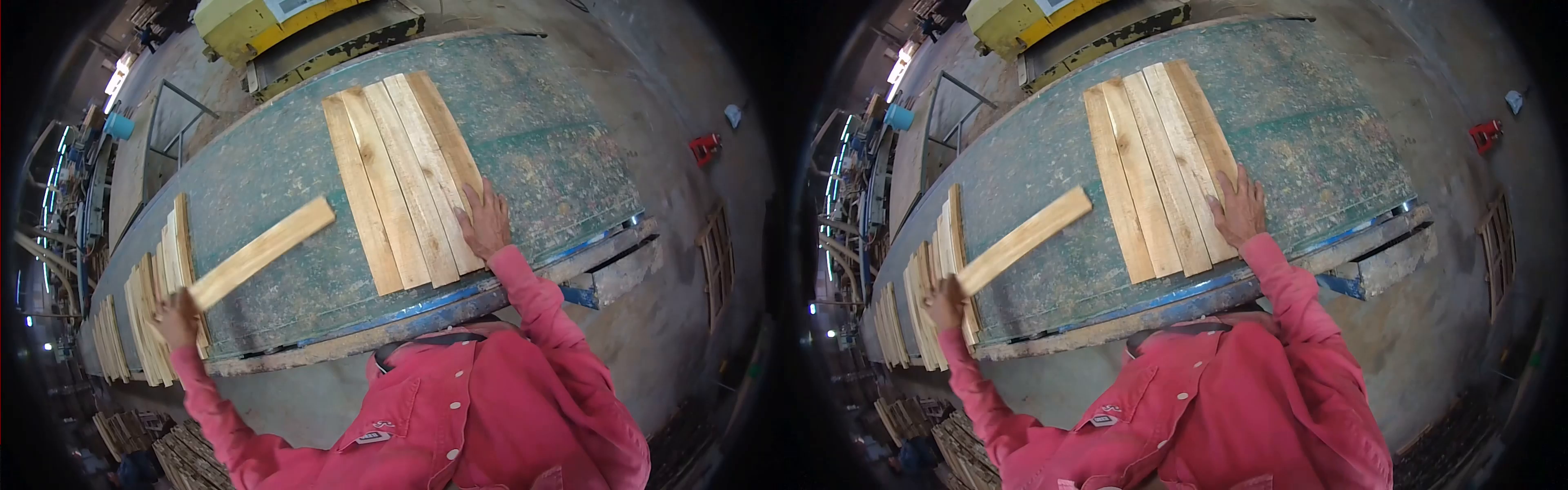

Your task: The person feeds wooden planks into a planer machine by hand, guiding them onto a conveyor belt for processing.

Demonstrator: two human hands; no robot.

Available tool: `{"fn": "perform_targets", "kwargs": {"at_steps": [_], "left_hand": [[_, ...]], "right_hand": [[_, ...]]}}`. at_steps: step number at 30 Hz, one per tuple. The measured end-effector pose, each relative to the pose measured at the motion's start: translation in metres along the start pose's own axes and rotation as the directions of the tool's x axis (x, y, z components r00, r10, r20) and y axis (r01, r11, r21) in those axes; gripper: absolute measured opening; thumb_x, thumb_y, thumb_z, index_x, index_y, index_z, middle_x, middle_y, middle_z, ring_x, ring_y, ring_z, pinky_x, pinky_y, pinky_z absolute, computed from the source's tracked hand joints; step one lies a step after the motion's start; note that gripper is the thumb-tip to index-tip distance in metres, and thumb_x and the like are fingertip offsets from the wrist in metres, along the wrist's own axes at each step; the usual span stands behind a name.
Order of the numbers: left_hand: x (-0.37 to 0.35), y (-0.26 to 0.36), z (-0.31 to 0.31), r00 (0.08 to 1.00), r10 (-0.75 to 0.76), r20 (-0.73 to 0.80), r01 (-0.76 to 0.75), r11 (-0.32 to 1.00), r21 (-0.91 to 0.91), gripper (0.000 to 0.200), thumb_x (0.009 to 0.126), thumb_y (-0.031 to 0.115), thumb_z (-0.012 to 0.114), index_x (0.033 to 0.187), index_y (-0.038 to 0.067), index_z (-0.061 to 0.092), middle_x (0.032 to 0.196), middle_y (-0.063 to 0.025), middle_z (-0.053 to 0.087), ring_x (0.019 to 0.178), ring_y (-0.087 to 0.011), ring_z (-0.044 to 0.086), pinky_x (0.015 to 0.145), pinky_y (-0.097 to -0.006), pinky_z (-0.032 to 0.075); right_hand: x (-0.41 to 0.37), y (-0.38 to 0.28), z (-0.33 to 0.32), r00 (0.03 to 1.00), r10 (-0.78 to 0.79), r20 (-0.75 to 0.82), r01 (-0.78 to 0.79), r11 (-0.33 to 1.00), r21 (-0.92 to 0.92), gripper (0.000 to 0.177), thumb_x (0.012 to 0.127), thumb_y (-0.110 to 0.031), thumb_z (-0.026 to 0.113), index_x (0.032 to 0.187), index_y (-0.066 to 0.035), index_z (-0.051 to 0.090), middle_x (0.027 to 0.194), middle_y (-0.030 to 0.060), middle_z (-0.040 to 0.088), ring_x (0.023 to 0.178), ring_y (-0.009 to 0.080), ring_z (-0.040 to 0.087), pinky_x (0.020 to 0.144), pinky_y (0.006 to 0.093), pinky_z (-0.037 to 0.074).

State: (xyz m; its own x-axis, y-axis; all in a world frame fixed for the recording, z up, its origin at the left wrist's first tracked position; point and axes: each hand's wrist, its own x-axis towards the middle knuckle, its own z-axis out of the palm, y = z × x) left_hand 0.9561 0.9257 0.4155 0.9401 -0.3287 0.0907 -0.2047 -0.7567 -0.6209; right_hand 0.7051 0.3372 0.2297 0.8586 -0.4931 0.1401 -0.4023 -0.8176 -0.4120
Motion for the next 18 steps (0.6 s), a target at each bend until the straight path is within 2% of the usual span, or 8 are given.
{"fn": "perform_targets", "kwargs": {"at_steps": [3, 6, 8, 9, 10, 11, 14, 18], "left_hand": [[0.062, -0.041, 0.015, 0.962, 0.018, -0.272, 0.001, 0.998, 0.069, 0.048, 0.094, 0.017, 0.061, 0.138, 0.035, 0.060, 0.145, -0.0011, 0.056, 0.134, -0.0254, 0.050, 0.109, -0.0602, 0.033], [0.139, 0.000, 0.003, 0.873, -0.046, -0.485, 0.030, 0.999, -0.041, 0.054, 0.093, 0.015, 0.062, 0.136, 0.047, 0.061, 0.146, -0.0039, 0.057, 0.128, -0.0277, 0.056, 0.102, -0.0440, 0.046], [0.213, 0.069, 0.050, 0.731, -0.222, -0.645, -0.157, 0.865, -0.476, 0.053, 0.093, 0.014, 0.060, 0.138, 0.041, 0.060, 0.137, -0.0112, 0.062, 0.113, -0.0342, 0.064, 0.093, -0.0424, 0.054], [0.232, 0.102, 0.071, 0.818, -0.089, -0.568, -0.281, 0.800, -0.530, 0.047, 0.097, 0.016, 0.058, 0.141, 0.033, 0.058, 0.133, -0.0168, 0.062, 0.110, -0.0380, 0.065, 0.093, -0.0448, 0.054], [0.242, 0.156, 0.075, 0.978, -0.134, -0.160, -0.066, 0.530, -0.845, 0.044, 0.100, 0.023, 0.056, 0.144, 0.025, 0.055, 0.133, -0.0185, 0.062, 0.115, -0.0402, 0.063, 0.095, -0.0465, 0.054], [0.224, 0.208, 0.040, 0.968, -0.105, 0.228, 0.251, 0.415, -0.874, 0.045, 0.100, 0.032, 0.056, 0.144, 0.021, 0.054, 0.135, -0.0211, 0.060, 0.124, -0.0392, 0.059, 0.099, -0.0451, 0.052], [0.141, 0.321, -0.028, 0.876, -0.107, 0.470, 0.455, 0.507, -0.732, 0.082, 0.095, 0.055, 0.059, 0.160, 0.019, 0.024, 0.154, -0.0219, 0.041, 0.144, -0.0446, 0.036, 0.113, -0.0635, 0.030], [0.061, 0.364, -0.022, 0.937, -0.315, 0.152, 0.330, 0.648, -0.686, 0.089, 0.089, 0.050, 0.070, 0.157, 0.010, 0.029, 0.145, -0.0191, 0.048, 0.129, -0.0407, 0.044, 0.104, -0.0595, 0.034]], "right_hand": [[0.001, -0.002, 0.000, 1.000, 0.015, -0.010, -0.015, 1.000, 0.006, 0.057, 0.100, -0.040, 0.055, 0.147, -0.010, 0.048, 0.156, 0.0290, 0.032, 0.141, 0.0438, 0.038, 0.118, 0.0595, 0.024], [0.001, -0.001, 0.002, 1.000, 0.002, -0.029, -0.001, 1.000, 0.010, 0.057, 0.099, -0.041, 0.055, 0.147, -0.011, 0.048, 0.156, 0.0286, 0.034, 0.140, 0.0438, 0.039, 0.118, 0.0589, 0.025], [0.000, -0.002, 0.004, 1.000, 0.004, -0.030, -0.004, 1.000, 0.004, 0.057, 0.099, -0.042, 0.056, 0.147, -0.012, 0.049, 0.155, 0.0283, 0.034, 0.139, 0.0438, 0.040, 0.118, 0.0584, 0.025], [0.000, 0.002, 0.004, 0.999, 0.008, -0.035, -0.008, 1.000, 0.004, 0.057, 0.099, -0.043, 0.057, 0.147, -0.012, 0.049, 0.155, 0.0282, 0.035, 0.139, 0.0438, 0.041, 0.118, 0.0581, 0.025], [0.000, 0.003, 0.005, 0.999, 0.010, -0.039, -0.010, 1.000, 0.002, 0.058, 0.098, -0.043, 0.057, 0.147, -0.013, 0.049, 0.155, 0.0281, 0.035, 0.138, 0.0439, 0.042, 0.118, 0.0578, 0.026], [-0.002, 0.005, 0.007, 0.999, 0.015, -0.045, -0.015, 1.000, 0.003, 0.058, 0.098, -0.044, 0.058, 0.147, -0.013, 0.049, 0.156, 0.0281, 0.035, 0.138, 0.0440, 0.042, 0.118, 0.0574, 0.026], [-0.003, 0.004, 0.009, 0.998, 0.035, -0.060, -0.034, 0.999, 0.028, 0.063, 0.096, -0.047, 0.061, 0.147, -0.011, 0.049, 0.153, 0.0279, 0.038, 0.136, 0.0436, 0.044, 0.115, 0.0568, 0.028], [-0.008, -0.006, 0.005, 0.936, 0.135, -0.326, -0.156, 0.987, -0.038, 0.071, 0.091, -0.052, 0.067, 0.141, -0.003, 0.052, 0.136, 0.0255, 0.050, 0.124, 0.0417, 0.048, 0.107, 0.0559, 0.034]]}}
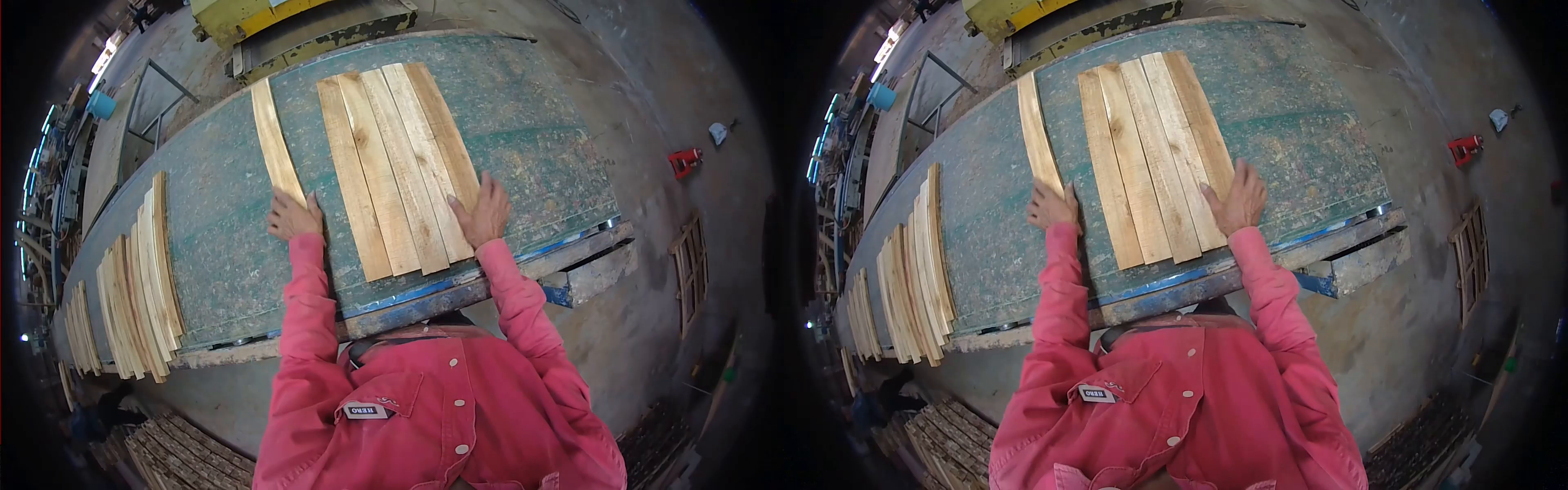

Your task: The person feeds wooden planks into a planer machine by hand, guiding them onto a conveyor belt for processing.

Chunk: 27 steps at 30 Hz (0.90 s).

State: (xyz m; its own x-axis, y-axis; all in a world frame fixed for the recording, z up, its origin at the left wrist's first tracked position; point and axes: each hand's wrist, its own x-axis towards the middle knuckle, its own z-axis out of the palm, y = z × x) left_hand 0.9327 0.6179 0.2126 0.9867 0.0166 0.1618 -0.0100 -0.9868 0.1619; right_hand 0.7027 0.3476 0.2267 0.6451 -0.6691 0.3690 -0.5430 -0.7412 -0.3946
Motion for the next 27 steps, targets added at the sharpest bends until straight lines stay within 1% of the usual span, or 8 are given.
{"fn": "perform_targets", "kwargs": {"at_steps": [3, 8, 11, 12, 15, 19, 21, 27], "left_hand": [[-0.027, -0.032, 0.002, 0.990, 0.110, -0.093, -0.118, 0.989, -0.087, 0.088, 0.088, 0.044, 0.072, 0.154, 0.002, 0.033, 0.138, -0.0227, 0.051, 0.112, -0.0399, 0.048, 0.097, -0.0558, 0.037], [-0.064, -0.044, 0.000, 0.962, 0.234, -0.138, -0.264, 0.925, -0.273, 0.067, 0.092, 0.037, 0.068, 0.148, 0.008, 0.048, 0.132, -0.0268, 0.054, 0.109, -0.0423, 0.049, 0.098, -0.0540, 0.039], [-0.075, -0.036, 0.006, 0.948, 0.243, -0.206, -0.293, 0.918, -0.266, 0.059, 0.094, 0.036, 0.066, 0.146, 0.011, 0.052, 0.132, -0.0283, 0.055, 0.109, -0.0437, 0.050, 0.099, -0.0532, 0.040], [-0.078, -0.035, -0.004, 0.967, 0.198, -0.159, -0.241, 0.914, -0.327, 0.063, 0.094, 0.035, 0.065, 0.149, 0.009, 0.048, 0.135, -0.0289, 0.054, 0.110, -0.0450, 0.049, 0.100, -0.0551, 0.039], [-0.085, -0.050, -0.008, 0.953, 0.090, -0.290, -0.214, 0.877, -0.429, 0.070, 0.093, 0.042, 0.067, 0.149, 0.005, 0.046, 0.131, -0.0302, 0.054, 0.111, -0.0465, 0.049, 0.099, -0.0577, 0.037], [-0.107, -0.051, -0.025, 0.994, -0.085, 0.066, 0.100, 0.952, -0.288, 0.090, 0.081, 0.059, 0.077, 0.140, -0.003, 0.048, 0.113, -0.0272, 0.053, 0.107, -0.0450, 0.049, 0.093, -0.0551, 0.038], [-0.113, -0.040, -0.025, 0.992, -0.039, -0.122, -0.001, 0.952, -0.307, 0.089, 0.077, 0.058, 0.080, 0.134, -0.004, 0.051, 0.109, -0.0243, 0.054, 0.102, -0.0453, 0.051, 0.090, -0.0540, 0.040], [-0.053, -0.024, -0.016, 0.990, -0.016, -0.143, -0.040, 0.925, -0.379, 0.087, 0.074, 0.052, 0.085, 0.132, -0.004, 0.052, 0.111, -0.0247, 0.053, 0.104, -0.0438, 0.051, 0.090, -0.0536, 0.041]], "right_hand": [[0.002, 0.003, 0.004, 0.973, 0.165, 0.160, -0.165, 0.986, -0.012, 0.072, 0.087, -0.052, 0.072, 0.129, 0.005, 0.058, 0.118, 0.0216, 0.053, 0.113, 0.0392, 0.050, 0.100, 0.0540, 0.037], [-0.004, -0.010, 0.015, 0.968, 0.069, 0.240, -0.092, 0.992, 0.087, 0.071, 0.084, -0.054, 0.073, 0.116, 0.008, 0.060, 0.111, 0.0200, 0.052, 0.109, 0.0376, 0.050, 0.097, 0.0509, 0.037], [-0.007, -0.036, 0.014, 0.962, 0.040, 0.271, -0.075, 0.990, 0.118, 0.076, 0.082, -0.058, 0.073, 0.117, 0.008, 0.059, 0.112, 0.0200, 0.052, 0.109, 0.0374, 0.049, 0.097, 0.0493, 0.036], [-0.008, -0.042, 0.015, 0.959, 0.038, 0.280, -0.076, 0.989, 0.126, 0.078, 0.081, -0.060, 0.073, 0.118, 0.007, 0.059, 0.112, 0.0200, 0.052, 0.109, 0.0373, 0.049, 0.097, 0.0488, 0.036], [-0.016, -0.050, 0.017, 0.966, 0.063, 0.250, -0.083, 0.994, 0.070, 0.087, 0.076, -0.066, 0.075, 0.123, 0.005, 0.057, 0.113, 0.0196, 0.052, 0.111, 0.0371, 0.048, 0.098, 0.0479, 0.035], [-0.035, -0.059, 0.015, 0.973, 0.152, 0.176, -0.164, 0.985, 0.060, 0.094, 0.069, -0.066, 0.081, 0.128, 0.002, 0.054, 0.113, 0.0194, 0.052, 0.110, 0.0374, 0.049, 0.096, 0.0488, 0.036], [-0.033, -0.056, 0.019, 0.974, 0.144, 0.175, -0.167, 0.978, 0.122, 0.096, 0.066, -0.064, 0.084, 0.128, 0.001, 0.054, 0.114, 0.0193, 0.051, 0.109, 0.0380, 0.049, 0.096, 0.0490, 0.037], [0.016, -0.077, 0.041, 0.977, 0.070, 0.202, -0.110, 0.974, 0.196, 0.097, 0.059, -0.058, 0.090, 0.127, 0.002, 0.054, 0.112, 0.0185, 0.051, 0.108, 0.0394, 0.050, 0.096, 0.0497, 0.038]]}}
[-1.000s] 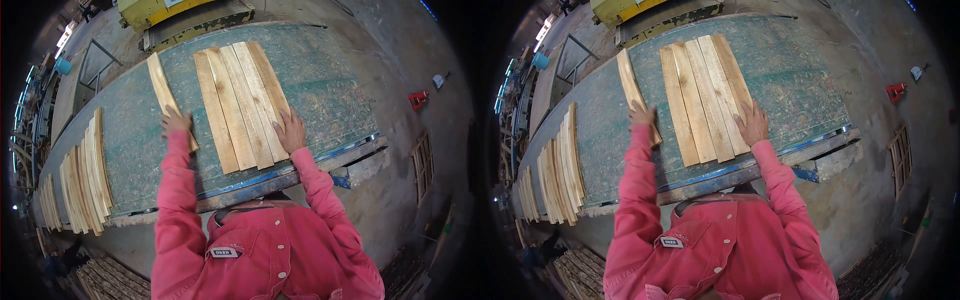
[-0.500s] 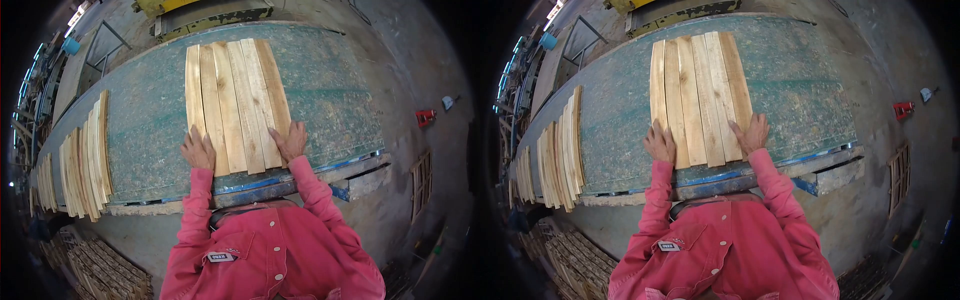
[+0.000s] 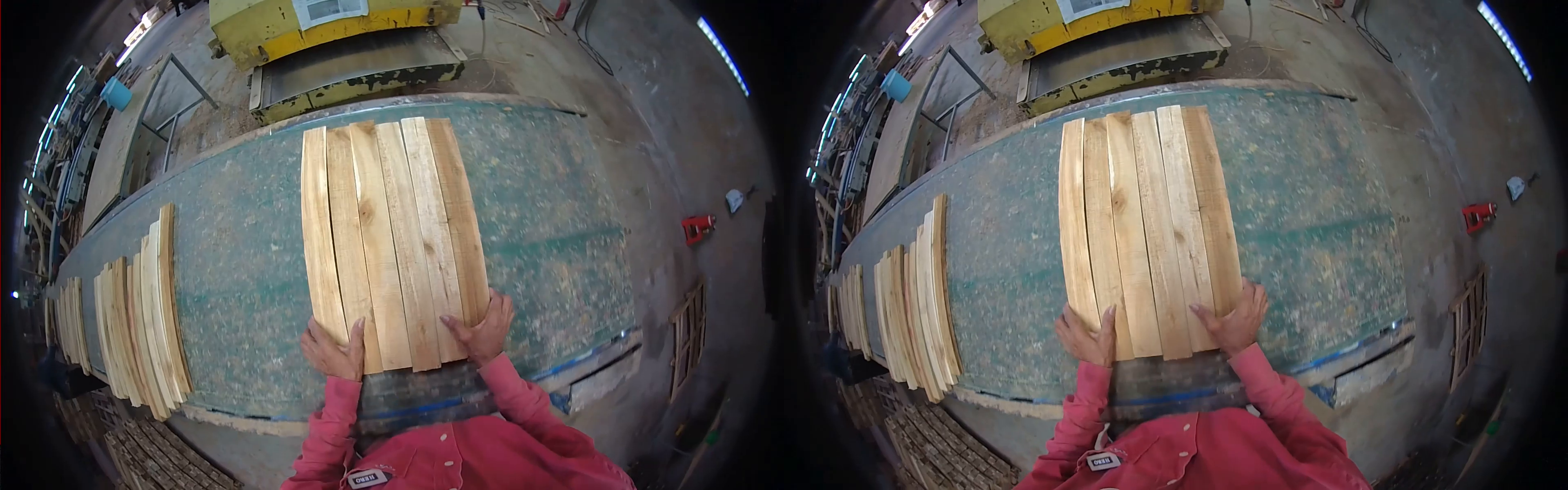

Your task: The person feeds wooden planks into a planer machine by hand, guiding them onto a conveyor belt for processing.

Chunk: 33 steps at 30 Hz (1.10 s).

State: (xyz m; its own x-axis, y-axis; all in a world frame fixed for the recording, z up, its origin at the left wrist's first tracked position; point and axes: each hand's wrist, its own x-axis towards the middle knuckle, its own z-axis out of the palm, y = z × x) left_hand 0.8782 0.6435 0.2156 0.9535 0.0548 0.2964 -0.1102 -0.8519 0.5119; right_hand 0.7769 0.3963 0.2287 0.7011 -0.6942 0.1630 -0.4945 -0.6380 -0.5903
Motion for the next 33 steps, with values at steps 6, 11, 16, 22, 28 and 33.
{"fn": "perform_targets", "kwargs": {"at_steps": [6, 11, 16, 22, 28, 33], "left_hand": [[0.154, 0.016, 0.071, 1.000, -0.017, 0.001, 0.017, 1.000, 0.015, 0.088, 0.075, 0.054, 0.084, 0.129, -0.007, 0.052, 0.109, -0.0256, 0.056, 0.103, -0.0458, 0.054, 0.090, -0.0565, 0.042], [0.417, 0.050, 0.207, 0.976, 0.112, -0.189, -0.088, 0.987, 0.135, 0.094, 0.080, 0.068, 0.069, 0.138, -0.004, 0.051, 0.130, -0.0276, 0.057, 0.123, -0.0444, 0.051, 0.107, -0.0556, 0.035], [0.438, 0.033, 0.197, 0.981, 0.179, -0.078, -0.168, 0.978, 0.126, 0.060, 0.088, 0.046, 0.070, 0.139, 0.018, 0.057, 0.129, -0.0129, 0.060, 0.120, -0.0346, 0.052, 0.101, -0.0526, 0.036], [0.288, -0.072, 0.085, 0.954, 0.295, -0.053, -0.271, 0.925, 0.268, 0.050, 0.091, 0.037, 0.069, 0.138, 0.022, 0.062, 0.132, -0.0119, 0.060, 0.122, -0.0354, 0.053, 0.105, -0.0521, 0.035], [0.202, -0.241, -0.069, 0.974, 0.147, -0.174, 0.005, 0.750, 0.662, 0.070, 0.097, 0.053, 0.056, 0.158, 0.023, 0.038, 0.161, -0.0139, 0.038, 0.145, -0.0373, 0.036, 0.116, -0.0597, 0.025], [0.165, -0.341, -0.148, 0.860, -0.508, -0.056, 0.375, 0.553, 0.744, 0.072, 0.103, 0.057, 0.042, 0.162, 0.019, 0.027, 0.167, -0.0135, 0.026, 0.154, -0.0361, 0.022, 0.120, -0.0654, 0.014]], "right_hand": [[0.153, -0.040, 0.080, 0.994, -0.105, 0.007, 0.105, 0.993, -0.057, 0.102, 0.059, -0.064, 0.088, 0.124, 0.006, 0.053, 0.111, 0.0191, 0.052, 0.108, 0.0398, 0.051, 0.096, 0.0522, 0.039], [0.422, -0.108, 0.189, 0.986, -0.168, -0.015, 0.161, 0.964, -0.210, 0.113, 0.066, -0.083, 0.070, 0.137, 0.003, 0.052, 0.142, 0.0257, 0.050, 0.130, 0.0416, 0.048, 0.111, 0.0554, 0.030], [0.444, -0.142, 0.164, 0.980, -0.186, 0.067, 0.190, 0.981, -0.047, 0.076, 0.084, -0.070, 0.063, 0.125, -0.007, 0.067, 0.123, 0.0176, 0.065, 0.122, 0.0397, 0.052, 0.104, 0.0556, 0.032], [0.257, -0.079, 0.121, 0.910, -0.411, -0.045, 0.414, 0.907, 0.080, 0.026, 0.081, -0.033, 0.080, 0.076, -0.011, 0.069, 0.101, 0.0092, 0.066, 0.101, 0.0308, 0.056, 0.092, 0.0451, 0.038], [0.067, -0.045, 0.054, 0.949, -0.316, -0.004, 0.316, 0.949, -0.007, 0.041, 0.085, -0.033, 0.076, 0.117, -0.010, 0.067, 0.136, 0.0215, 0.052, 0.126, 0.0408, 0.047, 0.108, 0.0533, 0.030], [0.011, -0.025, 0.047, 0.965, -0.242, 0.102, 0.257, 0.949, -0.181, 0.058, 0.097, -0.040, 0.062, 0.144, -0.009, 0.049, 0.156, 0.0271, 0.033, 0.145, 0.0475, 0.027, 0.119, 0.0614, 0.013]]}}
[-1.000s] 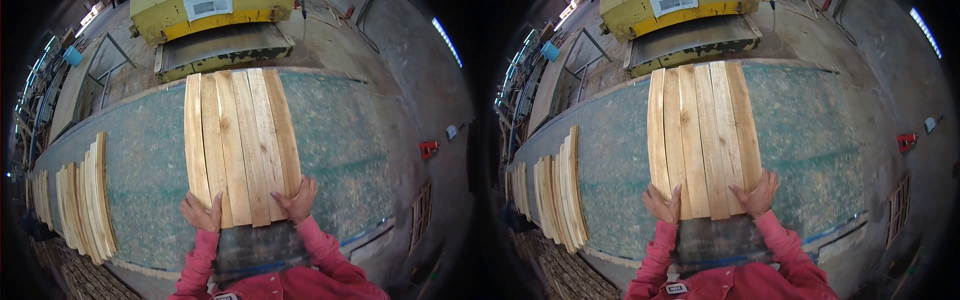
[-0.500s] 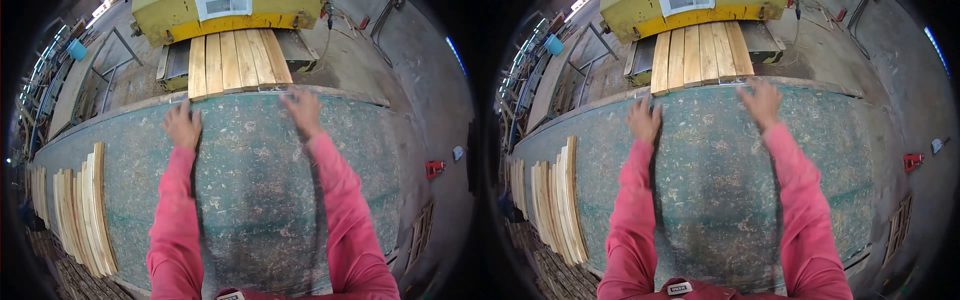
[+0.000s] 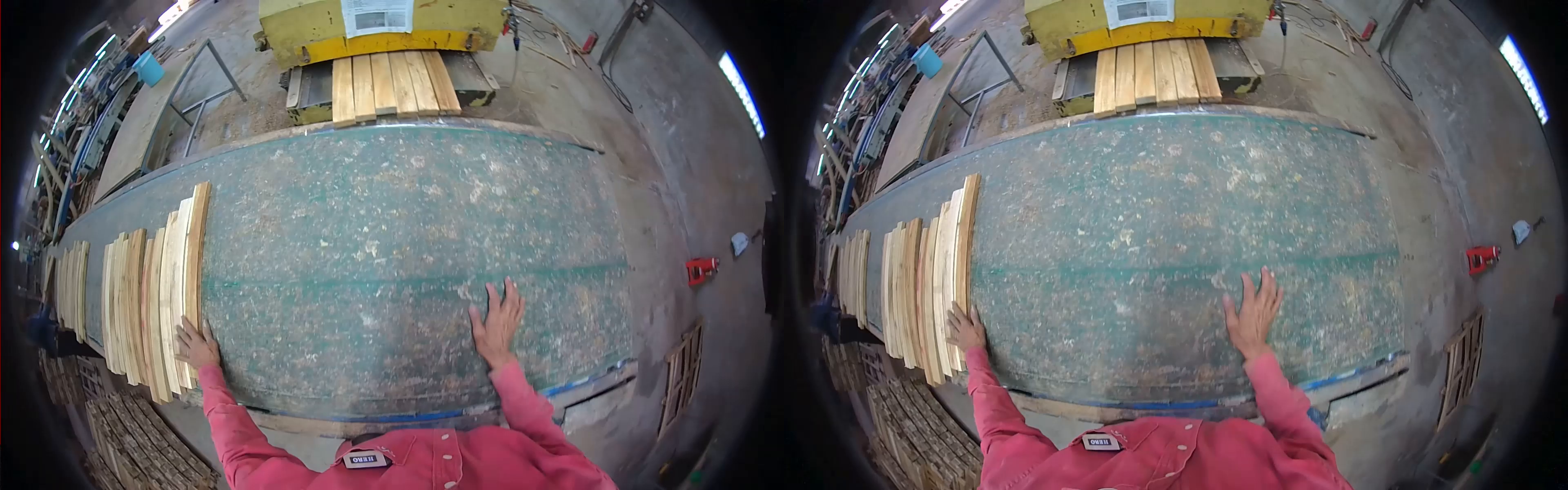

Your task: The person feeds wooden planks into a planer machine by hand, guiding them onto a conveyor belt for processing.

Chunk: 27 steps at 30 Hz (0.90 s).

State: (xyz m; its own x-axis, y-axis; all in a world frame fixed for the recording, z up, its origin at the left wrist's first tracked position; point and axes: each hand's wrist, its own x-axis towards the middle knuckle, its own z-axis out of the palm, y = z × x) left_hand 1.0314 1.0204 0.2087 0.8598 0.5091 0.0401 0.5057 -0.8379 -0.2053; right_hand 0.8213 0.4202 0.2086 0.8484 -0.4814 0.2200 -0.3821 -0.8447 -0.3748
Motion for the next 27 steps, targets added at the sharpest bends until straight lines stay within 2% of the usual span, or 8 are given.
{"fn": "perform_targets", "kwargs": {"at_steps": [4, 13, 16, 17, 19, 21, 24, 27], "left_hand": [[0.009, -0.008, 0.052, 0.970, 0.138, -0.200, -0.162, 0.980, -0.112, 0.066, 0.105, 0.053, 0.041, 0.160, 0.018, 0.032, 0.164, -0.0104, 0.035, 0.151, -0.0336, 0.031, 0.119, -0.0641, 0.018], [-0.122, 0.062, -0.005, 0.955, 0.226, -0.191, -0.273, 0.921, -0.277, 0.062, 0.095, 0.035, 0.061, 0.147, 0.004, 0.047, 0.138, -0.0178, 0.057, 0.121, -0.0378, 0.053, 0.104, -0.0595, 0.035], [-0.167, 0.092, 0.009, 0.822, 0.320, -0.471, -0.504, 0.793, -0.341, 0.064, 0.092, 0.029, 0.066, 0.144, -0.004, 0.047, 0.134, -0.0229, 0.058, 0.114, -0.0401, 0.056, 0.102, -0.0569, 0.039], [-0.185, 0.106, -0.017, 0.874, 0.313, -0.371, -0.451, 0.808, -0.380, 0.060, 0.094, 0.025, 0.063, 0.142, -0.007, 0.048, 0.130, -0.0226, 0.060, 0.113, -0.0395, 0.057, 0.100, -0.0551, 0.040], [-0.202, 0.134, -0.016, 0.903, 0.349, -0.249, -0.410, 0.874, -0.261, 0.068, 0.094, 0.035, 0.064, 0.144, -0.007, 0.046, 0.145, -0.0209, 0.050, 0.121, -0.0399, 0.053, 0.100, -0.0580, 0.039], [-0.220, 0.136, -0.034, 0.880, 0.436, -0.189, -0.471, 0.749, -0.466, 0.079, 0.092, 0.045, 0.065, 0.150, -0.003, 0.040, 0.155, -0.0219, 0.041, 0.136, -0.0418, 0.044, 0.108, -0.0606, 0.034], [-0.198, 0.090, -0.047, 0.781, 0.552, -0.294, -0.621, 0.631, -0.466, 0.087, 0.091, 0.052, 0.065, 0.156, 0.003, 0.034, 0.162, -0.0225, 0.031, 0.148, -0.0416, 0.032, 0.116, -0.0620, 0.026], [-0.110, 0.001, -0.050, 0.898, 0.323, -0.299, -0.431, 0.779, -0.455, 0.086, 0.093, 0.055, 0.061, 0.158, 0.008, 0.031, 0.164, -0.0224, 0.026, 0.154, -0.0385, 0.021, 0.118, -0.0657, 0.019]], "right_hand": [[0.004, -0.006, 0.008, 1.000, 0.024, 0.006, -0.023, 0.994, -0.106, 0.056, 0.099, -0.041, 0.057, 0.144, -0.009, 0.048, 0.158, 0.0268, 0.031, 0.147, 0.0470, 0.025, 0.120, 0.0622, 0.011], [0.003, -0.003, 0.010, 0.999, 0.012, -0.047, -0.018, 0.993, -0.119, 0.056, 0.098, -0.045, 0.059, 0.141, -0.011, 0.054, 0.157, 0.0225, 0.038, 0.147, 0.0414, 0.029, 0.120, 0.0606, 0.015], [0.002, 0.002, 0.016, 0.997, -0.031, -0.067, 0.021, 0.988, -0.151, 0.055, 0.097, -0.043, 0.060, 0.142, -0.011, 0.054, 0.156, 0.0217, 0.040, 0.146, 0.0399, 0.033, 0.119, 0.0581, 0.019], [0.001, 0.002, 0.017, 0.997, -0.043, -0.063, 0.033, 0.988, -0.151, 0.055, 0.098, -0.042, 0.060, 0.143, -0.011, 0.054, 0.156, 0.0217, 0.040, 0.145, 0.0401, 0.034, 0.119, 0.0572, 0.020], [0.001, 0.002, 0.016, 0.997, -0.051, -0.054, 0.042, 0.987, -0.156, 0.054, 0.100, -0.042, 0.057, 0.144, -0.010, 0.053, 0.157, 0.0222, 0.039, 0.145, 0.0403, 0.034, 0.119, 0.0559, 0.021], [0.001, 0.011, 0.021, 0.997, -0.065, -0.048, 0.057, 0.986, -0.156, 0.057, 0.102, -0.047, 0.053, 0.146, -0.010, 0.051, 0.158, 0.0217, 0.038, 0.146, 0.0403, 0.033, 0.119, 0.0552, 0.021], [-0.004, 0.011, 0.024, 0.999, 0.037, -0.026, -0.040, 0.995, -0.097, 0.061, 0.104, -0.052, 0.044, 0.148, -0.010, 0.049, 0.159, 0.0195, 0.038, 0.147, 0.0383, 0.033, 0.120, 0.0540, 0.018], [-0.008, -0.002, 0.034, 0.992, 0.124, -0.022, -0.124, 0.992, -0.007, 0.061, 0.106, -0.052, 0.039, 0.149, -0.009, 0.047, 0.158, 0.0182, 0.039, 0.147, 0.0374, 0.034, 0.120, 0.0540, 0.017]]}}
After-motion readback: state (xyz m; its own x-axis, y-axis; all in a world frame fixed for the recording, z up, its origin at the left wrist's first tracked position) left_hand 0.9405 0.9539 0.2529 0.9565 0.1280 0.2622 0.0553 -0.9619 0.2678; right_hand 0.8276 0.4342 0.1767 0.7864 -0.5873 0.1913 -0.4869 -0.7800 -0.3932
